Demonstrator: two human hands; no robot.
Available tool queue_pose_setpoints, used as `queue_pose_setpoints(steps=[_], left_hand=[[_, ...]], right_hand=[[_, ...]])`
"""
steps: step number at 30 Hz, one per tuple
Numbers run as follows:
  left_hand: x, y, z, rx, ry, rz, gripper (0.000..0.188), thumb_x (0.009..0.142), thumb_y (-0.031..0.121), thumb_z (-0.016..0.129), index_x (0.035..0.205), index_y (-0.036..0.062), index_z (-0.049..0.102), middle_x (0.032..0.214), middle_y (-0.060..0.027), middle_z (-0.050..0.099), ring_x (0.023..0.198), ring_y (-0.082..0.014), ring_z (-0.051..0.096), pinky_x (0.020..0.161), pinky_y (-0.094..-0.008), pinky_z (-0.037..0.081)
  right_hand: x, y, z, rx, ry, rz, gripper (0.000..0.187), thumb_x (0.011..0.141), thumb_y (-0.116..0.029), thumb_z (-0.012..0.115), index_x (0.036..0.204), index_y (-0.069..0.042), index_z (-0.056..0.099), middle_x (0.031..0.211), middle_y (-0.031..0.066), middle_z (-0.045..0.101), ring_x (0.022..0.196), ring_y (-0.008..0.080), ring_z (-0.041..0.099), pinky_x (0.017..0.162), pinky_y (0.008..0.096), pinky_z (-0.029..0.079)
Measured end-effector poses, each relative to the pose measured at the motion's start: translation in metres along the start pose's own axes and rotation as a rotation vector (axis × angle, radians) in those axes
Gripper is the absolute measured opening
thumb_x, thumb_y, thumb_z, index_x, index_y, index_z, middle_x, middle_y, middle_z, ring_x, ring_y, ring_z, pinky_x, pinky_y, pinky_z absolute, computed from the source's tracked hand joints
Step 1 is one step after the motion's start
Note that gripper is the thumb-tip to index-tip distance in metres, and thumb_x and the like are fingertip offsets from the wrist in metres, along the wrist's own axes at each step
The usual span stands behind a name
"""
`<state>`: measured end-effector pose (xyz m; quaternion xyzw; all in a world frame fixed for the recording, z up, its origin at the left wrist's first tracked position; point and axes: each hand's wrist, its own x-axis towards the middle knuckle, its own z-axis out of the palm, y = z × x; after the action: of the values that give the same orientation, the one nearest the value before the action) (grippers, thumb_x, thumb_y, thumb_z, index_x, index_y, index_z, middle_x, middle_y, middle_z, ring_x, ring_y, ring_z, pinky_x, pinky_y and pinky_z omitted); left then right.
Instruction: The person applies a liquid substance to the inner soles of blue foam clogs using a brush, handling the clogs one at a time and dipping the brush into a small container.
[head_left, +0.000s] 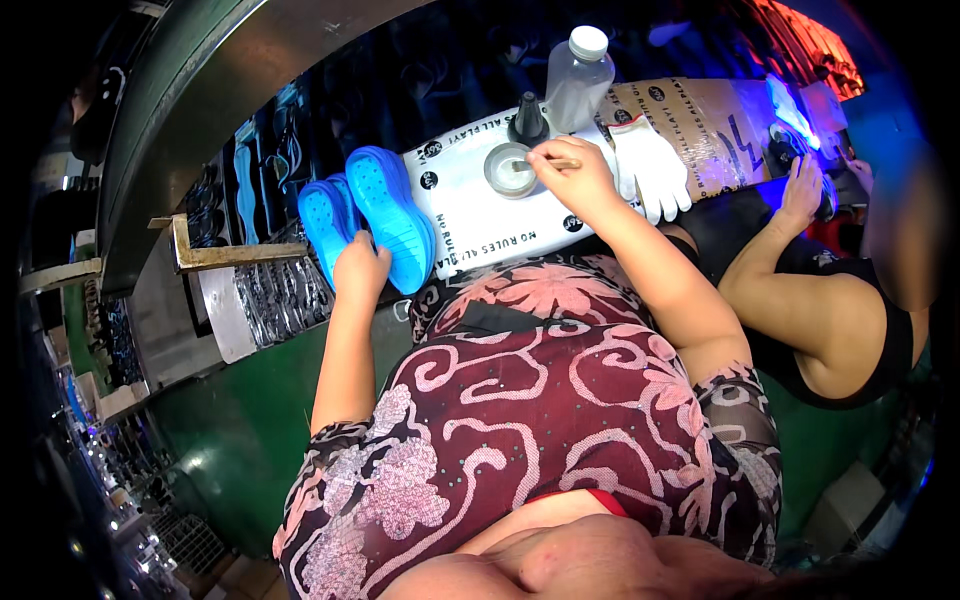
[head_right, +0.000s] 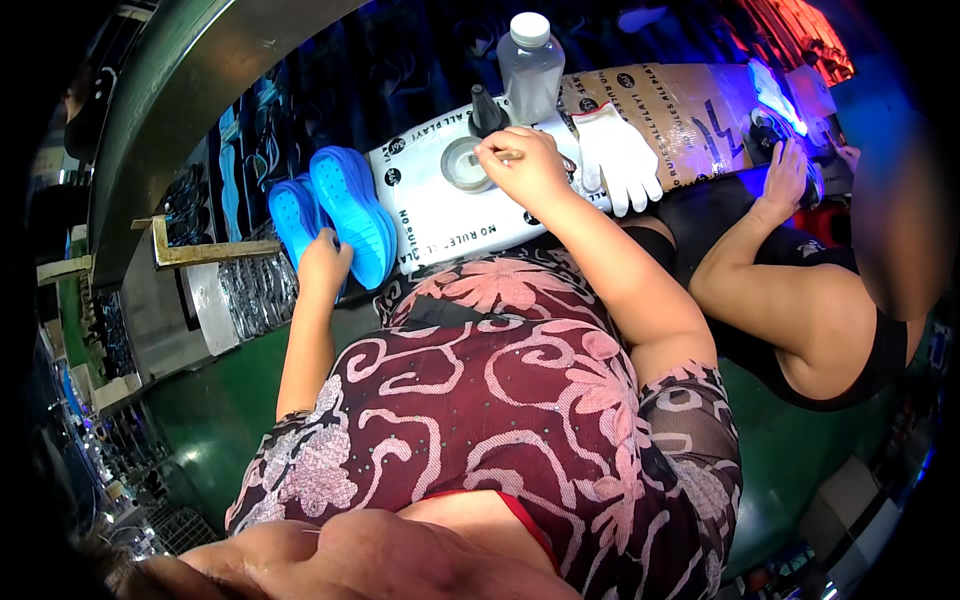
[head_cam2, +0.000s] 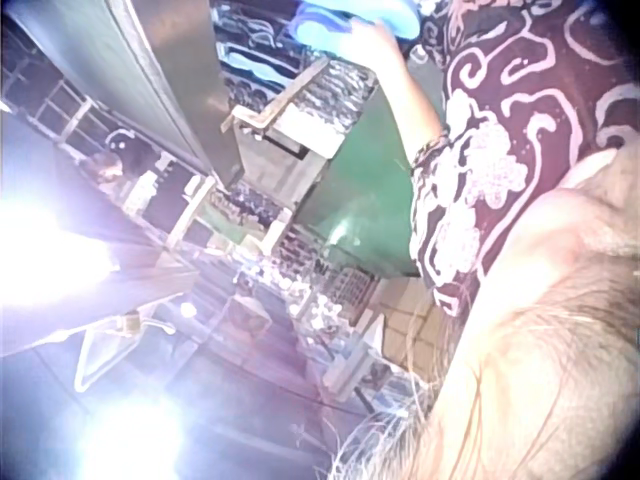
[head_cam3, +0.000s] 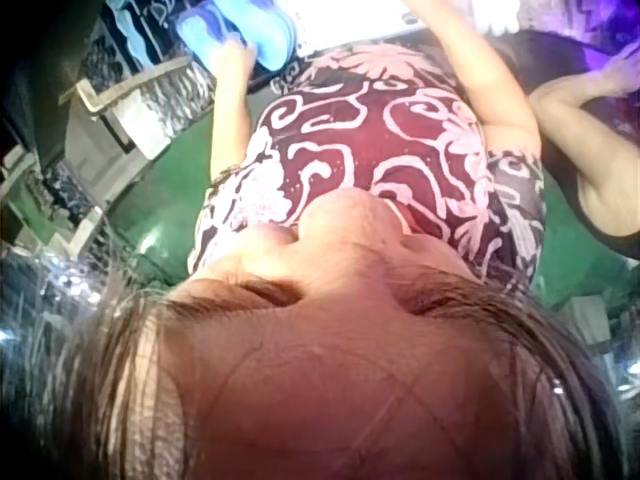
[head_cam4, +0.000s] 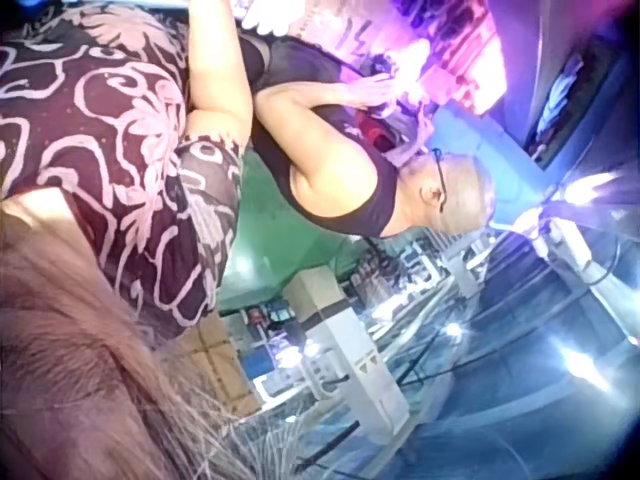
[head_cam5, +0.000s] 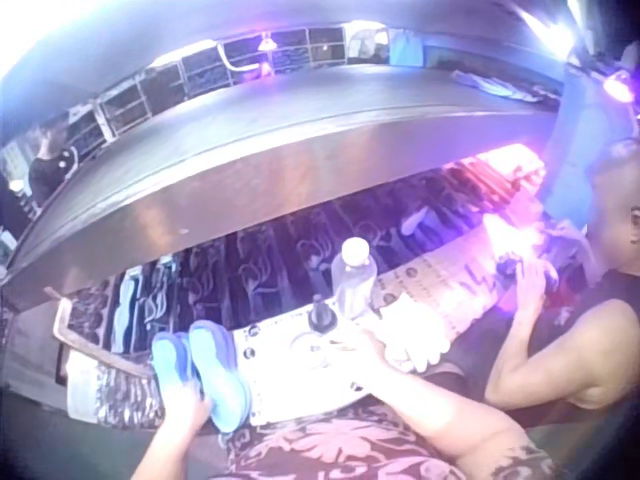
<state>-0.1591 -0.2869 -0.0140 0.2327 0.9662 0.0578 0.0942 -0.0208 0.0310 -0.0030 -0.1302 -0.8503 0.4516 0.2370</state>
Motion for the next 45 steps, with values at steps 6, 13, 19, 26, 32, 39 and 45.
queue_pose_setpoints(steps=[6,13,19,26,32,39,45], left_hand=[[0.011,-0.001,0.0,0.024,-0.078,-0.04,0.036,0.077,0.021,0.054,0.102,-0.0045,0.05,0.078,-0.0261,0.062,0.074,-0.0422,0.061,0.069,-0.0484,0.048],[0.001,-0.019,-0.003,-1.022,-0.064,-0.223,0.037,0.081,0.016,0.054,0.111,-0.0048,0.047,0.078,-0.0116,0.062,0.072,-0.0208,0.062,0.068,-0.0313,0.051],[-0.019,0.015,-0.031,-1.86,-0.431,-0.367,0.048,0.076,0.017,0.064,0.117,-0.0027,0.048,0.101,-0.0115,0.061,0.087,-0.0216,0.062,0.071,-0.0325,0.052],[-0.025,0.08,-0.039,-1.579,-0.197,0.055,0.053,0.081,0.013,0.06,0.126,0.0035,0.035,0.104,-0.0117,0.058,0.08,-0.0195,0.062,0.058,-0.0278,0.052],[-0.021,0.117,-0.04,-1.208,0.156,0.247,0.049,0.078,0.012,0.063,0.119,-0.0045,0.041,0.102,-0.0144,0.061,0.088,-0.019,0.062,0.077,-0.0306,0.05],[-0.028,0.14,-0.052,-1.121,0.228,0.312,0.049,0.076,0.007,0.062,0.118,-0.0067,0.041,0.1,-0.0168,0.062,0.09,-0.0201,0.062,0.081,-0.0308,0.048],[-0.026,0.137,-0.043,-1.093,0.283,0.404,0.048,0.074,0.005,0.063,0.116,-0.0063,0.042,0.094,-0.0159,0.063,0.085,-0.0188,0.062,0.076,-0.0302,0.049]], right_hand=[[0.005,0.012,0.018,-0.2,0.039,-0.165,0.016,0.075,-0.022,0.066,0.073,-0.006,0.067,0.071,0.0079,0.063,0.068,0.0278,0.06,0.064,0.036,0.045],[-0.004,0.004,0.008,0.176,0.104,0.094,0.023,0.082,-0.024,0.064,0.074,-0.003,0.066,0.066,0.0093,0.061,0.061,0.0225,0.058,0.057,0.0312,0.044],[-0.005,-0.004,-0.002,0.294,0.143,0.283,0.032,0.09,-0.03,0.056,0.082,-0.001,0.068,0.074,0.0042,0.064,0.066,0.0098,0.055,0.063,0.0238,0.044],[-0.02,-0.011,-0.034,0.717,0.23,0.397,0.036,0.092,-0.031,0.052,0.083,0.001,0.066,0.071,0.0047,0.061,0.065,0.0099,0.052,0.064,0.0224,0.041],[-0.048,-0.069,-0.045,0.609,0.146,0.198,0.035,0.094,-0.025,0.047,0.081,0.003,0.064,0.073,0.0072,0.061,0.067,0.0124,0.054,0.067,0.0258,0.041],[-0.049,-0.09,-0.047,0.144,0.072,-0.288,0.024,0.088,-0.014,0.052,0.073,-0.001,0.065,0.066,0.0074,0.062,0.062,0.0202,0.055,0.071,0.0326,0.041],[-0.048,-0.087,-0.042,0.068,0.086,-0.321,0.021,0.084,-0.015,0.058,0.068,-0.005,0.064,0.061,0.0071,0.059,0.061,0.0231,0.055,0.065,0.0334,0.04]])
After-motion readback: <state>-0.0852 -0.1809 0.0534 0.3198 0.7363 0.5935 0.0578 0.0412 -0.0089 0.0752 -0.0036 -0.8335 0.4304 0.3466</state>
